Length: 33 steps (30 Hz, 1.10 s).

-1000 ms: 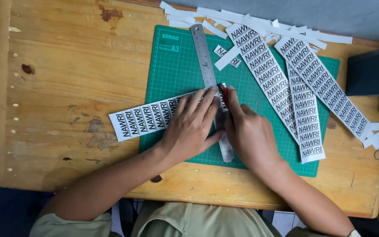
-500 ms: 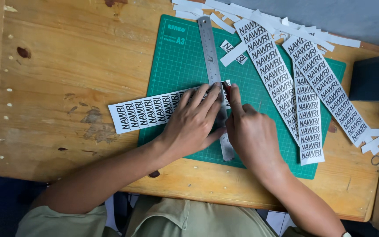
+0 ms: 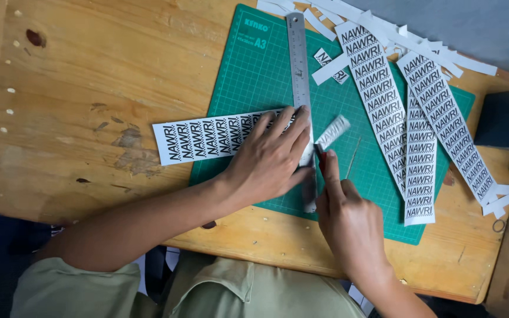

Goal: The person uses a metal ruler and a red utility knife to cut a sheet of white stickers printed with the word 'NAWRI' on a green cutting mat. They align the ruler and slice through the sticker sheet to separate individual labels, occasionally lifting the cut pieces to check the result.

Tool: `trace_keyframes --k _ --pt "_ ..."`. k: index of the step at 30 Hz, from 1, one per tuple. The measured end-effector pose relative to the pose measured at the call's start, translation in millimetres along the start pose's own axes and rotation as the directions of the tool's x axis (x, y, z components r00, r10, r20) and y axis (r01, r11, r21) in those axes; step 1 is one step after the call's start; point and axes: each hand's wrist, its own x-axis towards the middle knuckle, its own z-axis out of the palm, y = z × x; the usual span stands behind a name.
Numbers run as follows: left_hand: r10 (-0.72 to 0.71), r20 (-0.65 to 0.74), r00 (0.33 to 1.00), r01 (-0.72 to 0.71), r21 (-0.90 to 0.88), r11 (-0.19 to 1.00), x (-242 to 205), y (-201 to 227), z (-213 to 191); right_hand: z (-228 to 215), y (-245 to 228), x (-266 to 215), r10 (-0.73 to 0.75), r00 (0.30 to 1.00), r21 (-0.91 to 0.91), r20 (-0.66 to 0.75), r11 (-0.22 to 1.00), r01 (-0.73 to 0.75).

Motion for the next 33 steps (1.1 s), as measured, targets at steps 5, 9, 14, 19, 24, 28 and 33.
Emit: trace_keyframes --k 5,9,14,19,24,28,33 --pt "-0.005 -0.024 1.0 0.004 -0.029 1.0 -1.3 -0.1 2.7 -34.7 24.0 17.1 0.066 0.988 0.473 0.141 0.872 -0.125" --pt "-0.023 -0.014 1.0 0.022 -0.046 0.999 -1.4 1.7 3.9 -55.4 42.6 14.0 0.262 0.931 0.637 0.254 0.679 -0.365" --pt "0.027 -0.07 0.997 -0.037 -0.155 0.987 -1.5 2.1 3.2 -45.5 73.5 11.8 0.352 0.885 0.709 0.304 0.537 -0.457" --pt "0.118 -0.08 0.99 -0.129 -0.157 0.979 1.1 4.7 6.6 -32.6 83.7 17.2 0.398 0.834 0.732 0.382 0.421 -0.536" --pt "0.214 -0.047 0.976 -0.219 -0.195 0.956 4.0 3.7 19.3 -31.0 82.0 28.9 0.358 0.807 0.788 0.471 0.241 -0.567" --pt "0.223 -0.082 0.971 -0.237 -0.337 0.911 4.2 3.9 18.1 -10.5 84.9 34.9 0.286 0.907 0.874 0.308 0.291 -0.389" --pt "0.21 -0.049 0.977 -0.215 -0.287 0.934 2.0 -0.5 26.4 -24.7 84.6 43.2 0.265 0.921 0.885 0.285 0.297 -0.359"
